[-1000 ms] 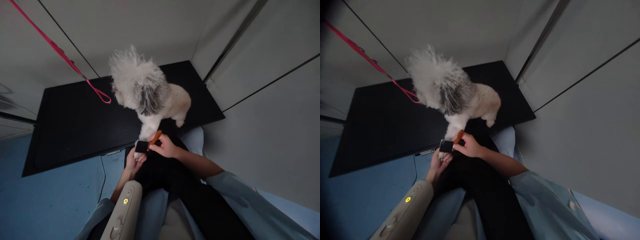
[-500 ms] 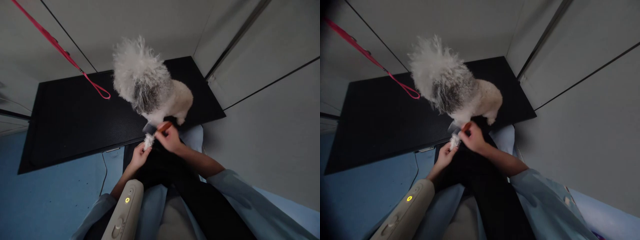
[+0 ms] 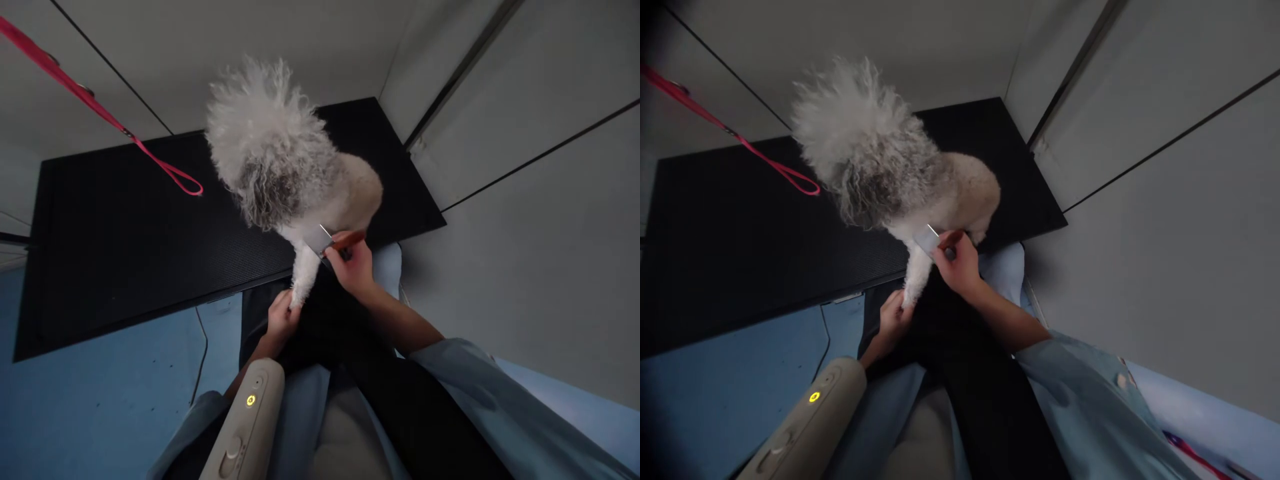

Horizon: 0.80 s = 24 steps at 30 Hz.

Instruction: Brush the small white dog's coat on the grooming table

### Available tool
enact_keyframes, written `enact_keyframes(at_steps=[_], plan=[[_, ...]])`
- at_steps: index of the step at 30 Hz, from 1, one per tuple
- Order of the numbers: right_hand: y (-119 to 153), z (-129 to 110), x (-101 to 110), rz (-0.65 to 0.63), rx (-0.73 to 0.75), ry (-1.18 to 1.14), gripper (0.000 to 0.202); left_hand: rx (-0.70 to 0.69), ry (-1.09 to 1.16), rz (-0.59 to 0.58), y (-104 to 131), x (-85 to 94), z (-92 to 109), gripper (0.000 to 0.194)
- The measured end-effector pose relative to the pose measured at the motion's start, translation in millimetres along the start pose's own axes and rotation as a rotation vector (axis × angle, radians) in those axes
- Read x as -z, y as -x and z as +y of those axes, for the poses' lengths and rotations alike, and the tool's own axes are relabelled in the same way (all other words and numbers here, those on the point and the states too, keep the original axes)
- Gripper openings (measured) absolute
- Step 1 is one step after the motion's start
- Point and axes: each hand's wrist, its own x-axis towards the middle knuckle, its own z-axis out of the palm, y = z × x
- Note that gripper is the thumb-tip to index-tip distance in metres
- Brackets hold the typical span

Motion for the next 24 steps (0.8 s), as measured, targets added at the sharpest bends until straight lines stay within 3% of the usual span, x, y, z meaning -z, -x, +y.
enact_keyframes(at_steps=[2,4,5,8,9,12,13,16,17,19,21,24], plan=[[1.9,-0.4,0.4,-0.149,0.075,-0.026,0.013,0.082,-0.003,-0.007,0.5,-0.5,2.4,0.016],[0.3,0.6,1.6,-0.302,0.052,-0.037,0.011,0.153,0.019,0.005,0.5,-1.0,4.9,0.022],[-1.9,1.8,2.7,-0.287,0.021,-0.018,0.011,0.167,0.045,0.016,0.2,-1.2,6.2,0.019],[-8.9,5.8,5.6,-0.070,0.030,0.076,0.011,0.144,0.118,0.031,-1.3,-1.3,9.8,0.012],[-10.1,6.7,5.7,-0.084,0.079,0.083,0.011,0.137,0.116,0.024,-1.8,-1.3,10.3,0.012],[-13.8,6.7,5.5,-0.289,0.146,0.064,0.010,0.129,0.068,-0.009,-0.9,-2.1,8.3,0.013],[-16.1,5.9,6.2,-0.287,0.127,0.076,0.010,0.121,0.057,-0.015,0.3,-2.5,6.6,0.014],[-24.7,1.7,11.4,-0.071,0.131,0.159,0.008,0.091,0.046,-0.019,5.2,-3.9,1.9,0.011],[-26.8,0.0,13.1,-0.082,0.180,0.163,0.008,0.088,0.042,-0.016,6.8,-4.1,1.0,0.011],[-29.4,-2.7,15.2,-0.233,0.259,0.141,0.010,0.094,0.030,-0.011,9.1,-4.2,0.4,0.010],[-32.0,-4.3,15.9,-0.306,0.253,0.139,0.012,0.098,0.029,0.003,9.9,-4.5,0.6,0.010],[-37.0,-7.8,16.5,-0.112,0.211,0.197,0.008,0.087,0.069,0.033,9.5,-5.6,-0.1,0.005]])
